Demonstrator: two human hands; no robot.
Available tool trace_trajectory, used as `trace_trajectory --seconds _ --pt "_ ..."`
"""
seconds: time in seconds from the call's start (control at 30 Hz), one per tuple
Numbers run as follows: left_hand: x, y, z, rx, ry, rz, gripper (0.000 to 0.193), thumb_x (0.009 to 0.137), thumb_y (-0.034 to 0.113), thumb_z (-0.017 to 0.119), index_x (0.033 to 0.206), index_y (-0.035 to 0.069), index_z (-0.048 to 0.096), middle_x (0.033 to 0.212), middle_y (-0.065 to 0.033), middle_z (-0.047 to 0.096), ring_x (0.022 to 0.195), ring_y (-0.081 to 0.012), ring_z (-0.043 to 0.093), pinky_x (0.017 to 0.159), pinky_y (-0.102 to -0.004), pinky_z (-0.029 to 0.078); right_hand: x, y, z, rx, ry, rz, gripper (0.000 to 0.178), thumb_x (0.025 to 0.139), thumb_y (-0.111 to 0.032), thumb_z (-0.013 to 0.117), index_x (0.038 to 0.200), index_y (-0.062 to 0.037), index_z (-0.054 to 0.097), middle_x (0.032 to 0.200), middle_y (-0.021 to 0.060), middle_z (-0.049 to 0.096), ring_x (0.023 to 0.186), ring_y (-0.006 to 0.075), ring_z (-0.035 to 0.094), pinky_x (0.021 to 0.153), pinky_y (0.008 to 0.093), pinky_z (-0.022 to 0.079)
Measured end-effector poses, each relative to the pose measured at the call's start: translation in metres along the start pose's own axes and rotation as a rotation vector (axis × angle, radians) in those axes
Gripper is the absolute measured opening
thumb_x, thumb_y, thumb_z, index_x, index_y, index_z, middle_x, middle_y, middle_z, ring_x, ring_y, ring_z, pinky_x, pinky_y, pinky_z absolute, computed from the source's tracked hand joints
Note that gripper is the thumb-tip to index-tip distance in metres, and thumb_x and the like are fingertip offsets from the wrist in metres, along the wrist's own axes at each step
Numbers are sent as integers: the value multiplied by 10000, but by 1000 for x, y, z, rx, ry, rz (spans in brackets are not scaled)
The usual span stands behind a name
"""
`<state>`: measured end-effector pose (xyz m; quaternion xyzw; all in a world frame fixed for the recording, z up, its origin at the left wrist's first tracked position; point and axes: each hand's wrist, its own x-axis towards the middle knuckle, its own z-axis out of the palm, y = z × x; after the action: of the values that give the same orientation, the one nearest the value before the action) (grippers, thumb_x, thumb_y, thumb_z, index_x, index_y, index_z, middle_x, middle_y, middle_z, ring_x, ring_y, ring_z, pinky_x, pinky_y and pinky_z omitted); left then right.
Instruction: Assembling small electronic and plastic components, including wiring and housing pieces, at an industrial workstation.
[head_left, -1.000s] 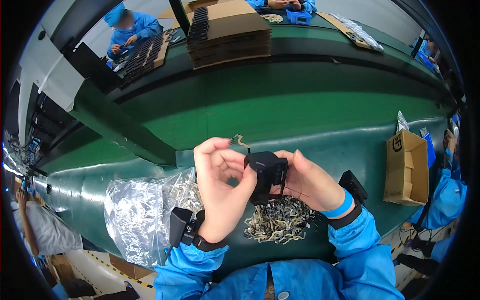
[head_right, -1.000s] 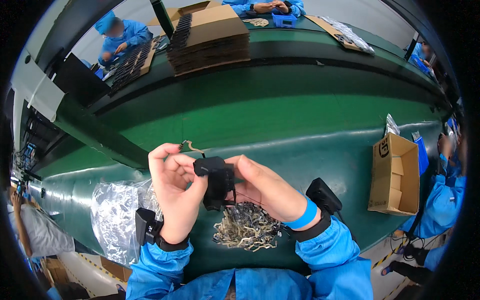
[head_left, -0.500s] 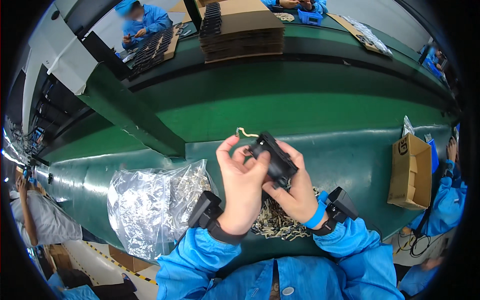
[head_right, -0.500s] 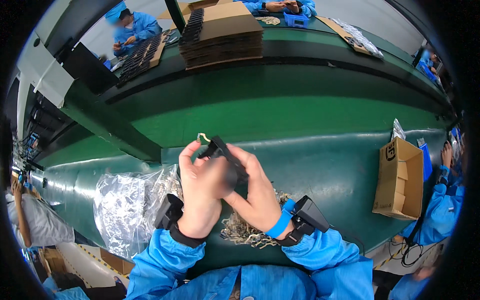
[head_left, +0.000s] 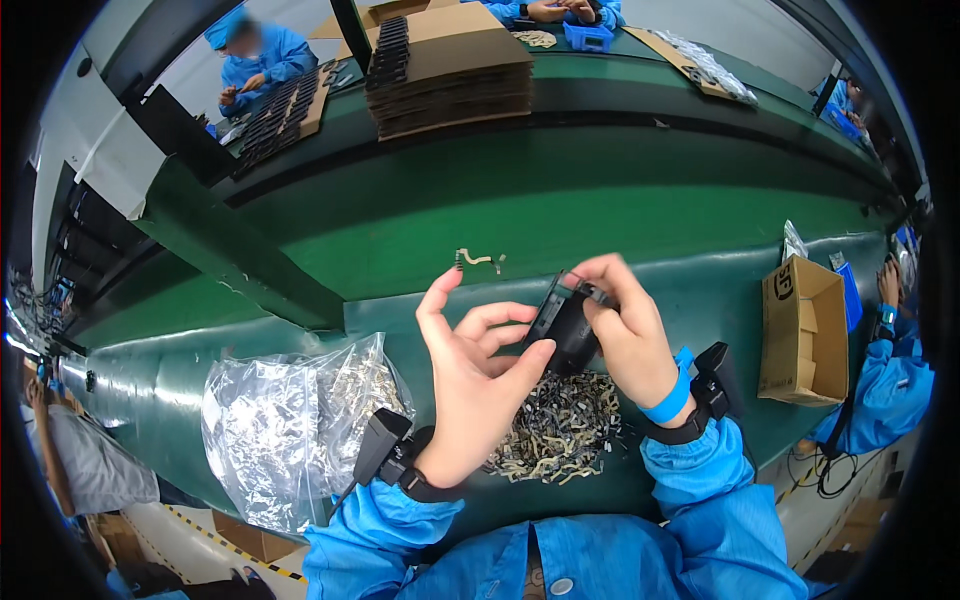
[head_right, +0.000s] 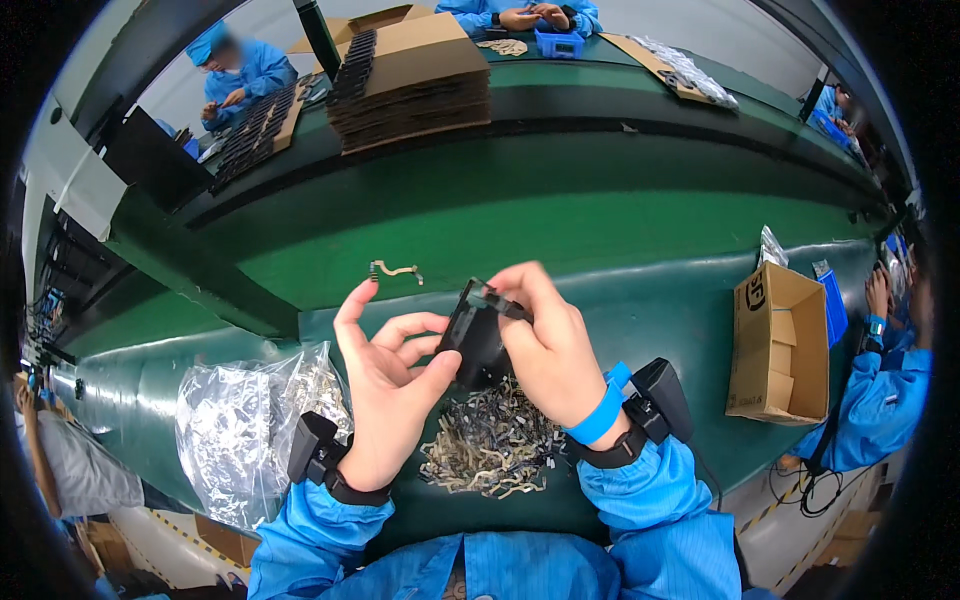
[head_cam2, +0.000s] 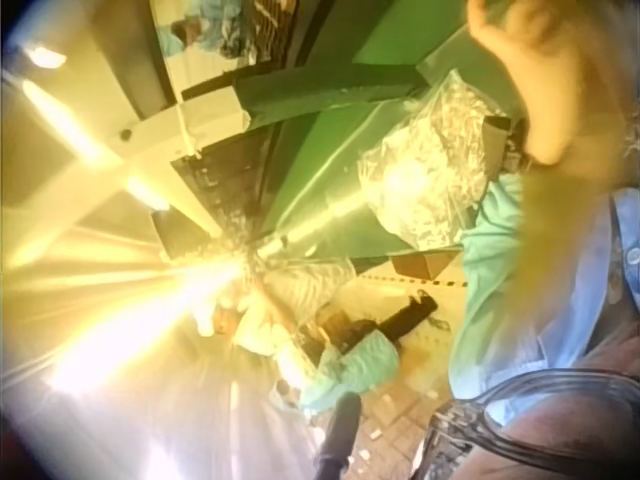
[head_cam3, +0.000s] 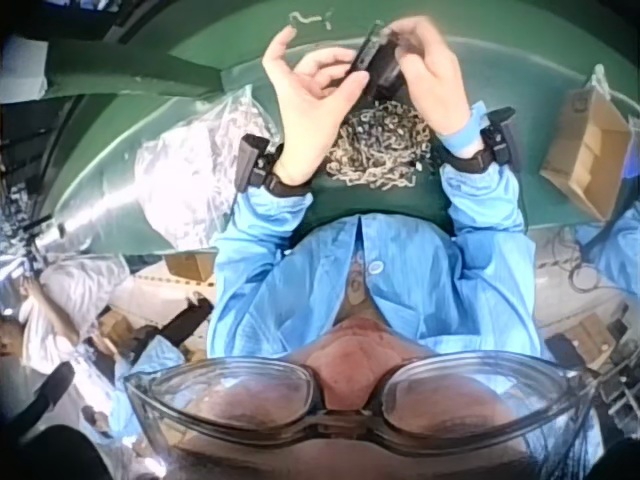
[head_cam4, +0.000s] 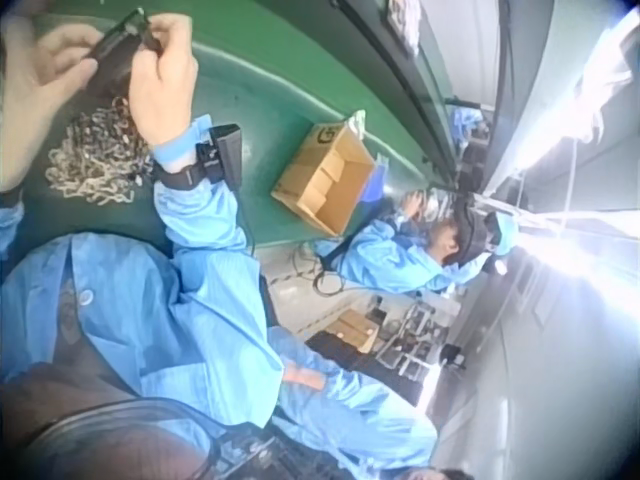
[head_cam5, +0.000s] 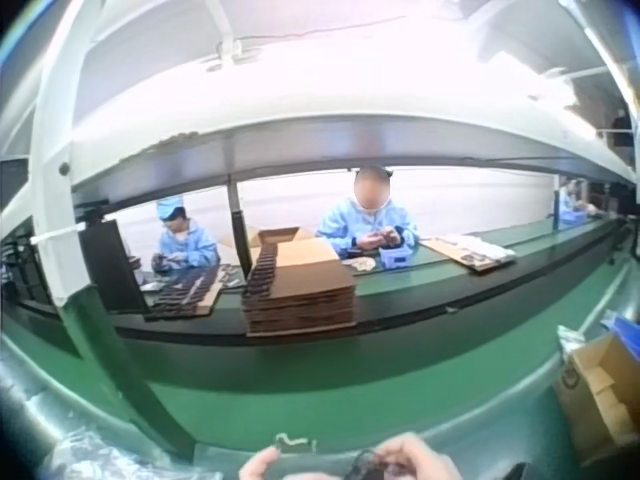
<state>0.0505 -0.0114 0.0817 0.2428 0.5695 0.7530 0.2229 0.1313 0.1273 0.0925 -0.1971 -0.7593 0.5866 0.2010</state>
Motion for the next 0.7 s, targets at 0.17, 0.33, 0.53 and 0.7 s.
trace_trajectory --seconds 0.17,0.33,0.53,0.7 --pt "-4 -12 2 -186 -41 -63 794 803 -153 628 1385 96 150 1084 -154 562 956 -176 639 736 -235 553 0 21 18 2 193 -269 262 843 48 501 1085 -23 433 980 113 514 903 203 554 802 318 469" --pt "2 -15 -3 -192 108 -84 685 821 -143 615 1334 70 214 1039 -166 593 851 -204 685 718 -245 563 -4 13 20 -21 -27 -197 455 834 -126 675 1185 -2 414 1149 171 475 997 273 564 834 350 480" --pt "12 -12 -12 -84 166 -43 671 812 -131 619 1320 67 227 1035 -191 602 821 -213 692 683 -257 572 -4 1 16 -267 -114 -386 874 671 -95 803 1382 0 304 1296 200 416 1121 354 524 905 392 488" --pt "10 2 -11 -96 99 13 692 822 -134 612 1339 80 206 1060 -207 599 851 -219 691 717 -265 580 -1 6 14 -382 -55 -531 838 618 18 761 1348 -31 353 1301 202 465 1180 395 501 960 417 461"
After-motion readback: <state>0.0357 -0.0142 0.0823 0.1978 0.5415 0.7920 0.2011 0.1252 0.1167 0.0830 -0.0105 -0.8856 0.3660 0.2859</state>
